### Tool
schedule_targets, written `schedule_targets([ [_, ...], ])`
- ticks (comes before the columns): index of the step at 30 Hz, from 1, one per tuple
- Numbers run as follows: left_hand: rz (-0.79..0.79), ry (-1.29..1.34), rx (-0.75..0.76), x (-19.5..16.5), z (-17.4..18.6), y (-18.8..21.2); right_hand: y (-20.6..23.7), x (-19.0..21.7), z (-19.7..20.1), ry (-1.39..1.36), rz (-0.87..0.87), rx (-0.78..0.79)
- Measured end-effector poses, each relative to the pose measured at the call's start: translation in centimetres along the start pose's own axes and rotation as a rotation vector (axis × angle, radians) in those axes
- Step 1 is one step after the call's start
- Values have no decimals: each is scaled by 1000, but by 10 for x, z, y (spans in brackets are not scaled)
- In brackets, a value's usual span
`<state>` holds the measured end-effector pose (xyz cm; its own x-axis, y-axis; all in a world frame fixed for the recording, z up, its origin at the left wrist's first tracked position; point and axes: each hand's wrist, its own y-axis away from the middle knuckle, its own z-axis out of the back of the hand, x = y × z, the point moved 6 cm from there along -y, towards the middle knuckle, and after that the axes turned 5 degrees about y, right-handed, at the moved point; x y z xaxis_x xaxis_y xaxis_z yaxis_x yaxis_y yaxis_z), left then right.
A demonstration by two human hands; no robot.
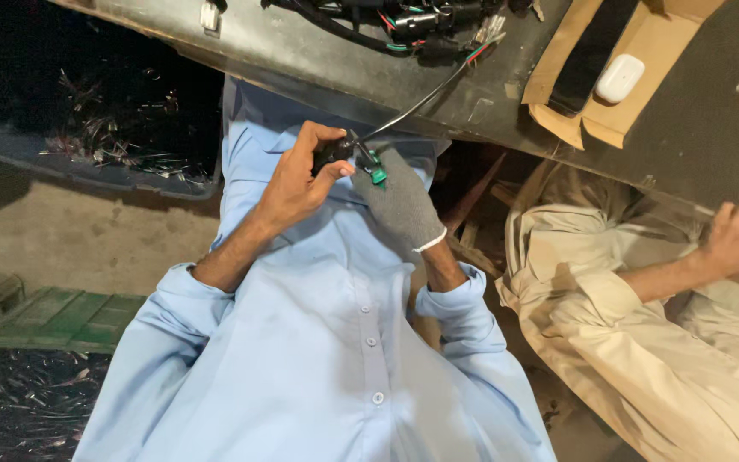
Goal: The person sits at a workbench assembling wire harnesses. They pick up a cable, insert its wires into a connector housing, and use pliers to crimp or secure terminals, placing finished assemblies on the table with a pile of completed harnesses.
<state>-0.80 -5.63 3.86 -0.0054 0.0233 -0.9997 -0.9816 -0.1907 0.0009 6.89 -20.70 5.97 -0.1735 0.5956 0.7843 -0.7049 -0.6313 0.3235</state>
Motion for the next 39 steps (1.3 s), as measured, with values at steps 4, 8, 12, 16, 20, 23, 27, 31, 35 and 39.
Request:
schedule_targets([
  [4, -47, -230, -51, 2, -1, 2, 17, 4, -10, -29, -153, 39],
  [8, -151, -502, -55, -2, -2, 1, 16, -5, -17, 42, -268, 33],
  [12, -189, -480, -85, -4, -1, -1, 14, -6, -20, -31, -130, -20],
  [16, -248, -570, -96, -9, -4, -1, 11, -12, -27, -25, -202, -46],
  [20, -292, -704, -92, -11, -3, -4, 7, -12, -32, -43, -321, 27],
  [23, -364, -798, -107, -15, -1, -8, 7, -4, -25, -65, -239, -21],
  [27, -457, -895, -100, -17, -3, -13, 5, -7, -26, 56, -234, -37],
  [31, -280, -851, -41, -9, 0, -22, -15, -5, -34, -81, -58, -84],
  [35, -237, -627, 1, -11, 4, -20, -20, 1, -28, -57, 84, -112],
  [39, 197, 126, 132, 10, -2, -13, -16, -12, -18, -51, -12, -61],
])
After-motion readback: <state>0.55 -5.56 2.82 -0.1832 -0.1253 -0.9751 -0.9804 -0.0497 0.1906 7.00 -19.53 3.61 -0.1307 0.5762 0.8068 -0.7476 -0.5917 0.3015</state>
